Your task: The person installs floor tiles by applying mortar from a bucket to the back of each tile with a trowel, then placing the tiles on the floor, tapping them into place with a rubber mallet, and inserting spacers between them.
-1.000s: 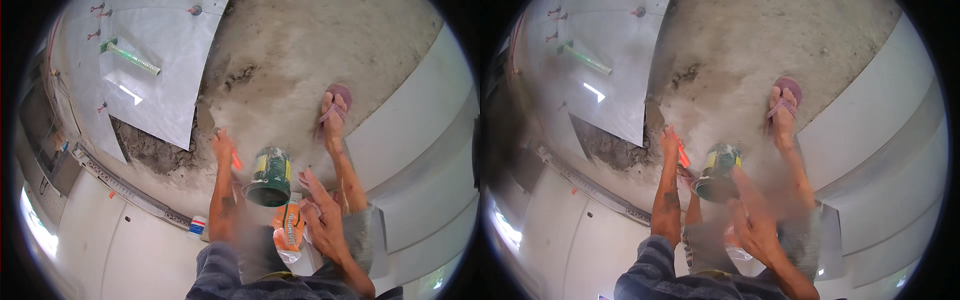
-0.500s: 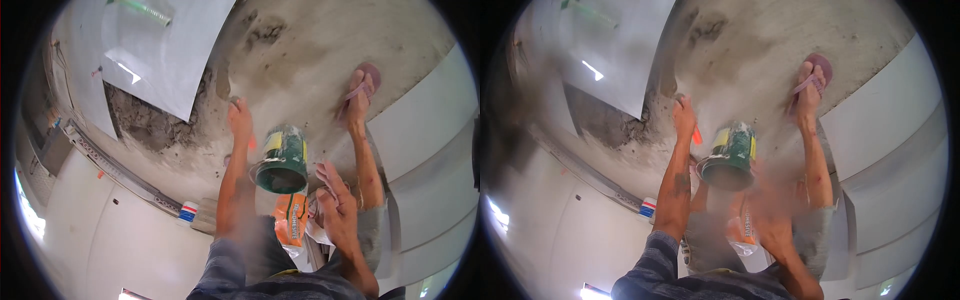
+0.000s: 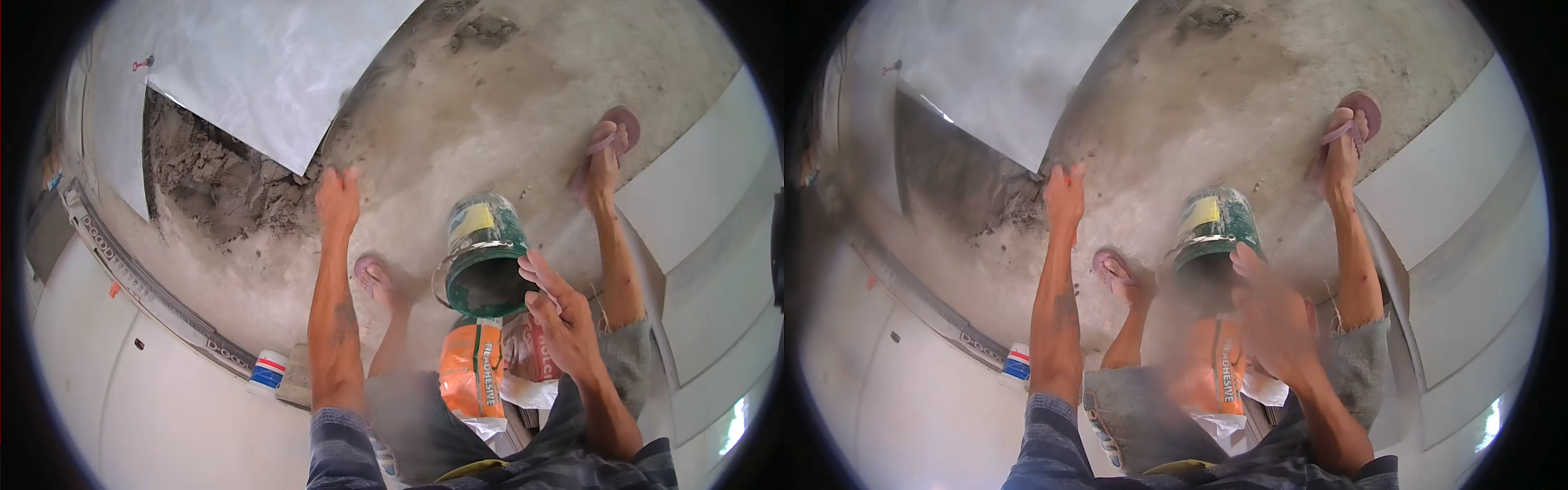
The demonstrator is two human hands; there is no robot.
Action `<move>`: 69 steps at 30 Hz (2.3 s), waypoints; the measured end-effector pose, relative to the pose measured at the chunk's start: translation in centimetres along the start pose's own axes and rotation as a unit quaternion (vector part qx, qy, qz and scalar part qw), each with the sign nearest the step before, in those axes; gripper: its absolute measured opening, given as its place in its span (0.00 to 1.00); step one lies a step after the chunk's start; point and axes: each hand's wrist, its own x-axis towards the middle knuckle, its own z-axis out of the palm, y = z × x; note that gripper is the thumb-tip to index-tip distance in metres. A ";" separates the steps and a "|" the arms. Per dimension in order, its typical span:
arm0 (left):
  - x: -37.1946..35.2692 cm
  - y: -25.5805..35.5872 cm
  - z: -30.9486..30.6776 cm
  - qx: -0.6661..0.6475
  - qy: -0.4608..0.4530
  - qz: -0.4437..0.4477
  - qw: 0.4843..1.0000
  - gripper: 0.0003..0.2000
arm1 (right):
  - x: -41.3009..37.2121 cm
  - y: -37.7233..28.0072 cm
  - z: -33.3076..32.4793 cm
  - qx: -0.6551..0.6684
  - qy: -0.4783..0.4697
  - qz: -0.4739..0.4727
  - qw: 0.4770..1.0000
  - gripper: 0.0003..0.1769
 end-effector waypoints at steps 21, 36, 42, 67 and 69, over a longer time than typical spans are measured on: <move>5.6 8.7 4.3 0.008 0.018 0.090 0.996 0.19 | -0.9 0.6 -1.5 -0.042 0.024 -0.018 0.999 0.28; -3.5 6.7 7.6 -0.140 -0.040 -0.060 0.987 0.16 | 0.2 2.4 3.4 -0.053 0.031 0.018 0.998 0.27; -1.1 3.9 4.2 -0.174 -0.017 -0.062 0.983 0.16 | 0.7 4.5 5.5 -0.055 0.027 0.019 0.998 0.28; -4.6 -20.3 -3.6 0.040 0.029 -0.098 0.994 0.14 | 2.7 5.0 7.6 -0.155 0.034 0.018 0.987 0.24; -5.7 -19.6 -2.3 0.008 0.021 -0.120 0.992 0.15 | 4.0 4.9 7.3 -0.150 0.054 -0.018 0.987 0.23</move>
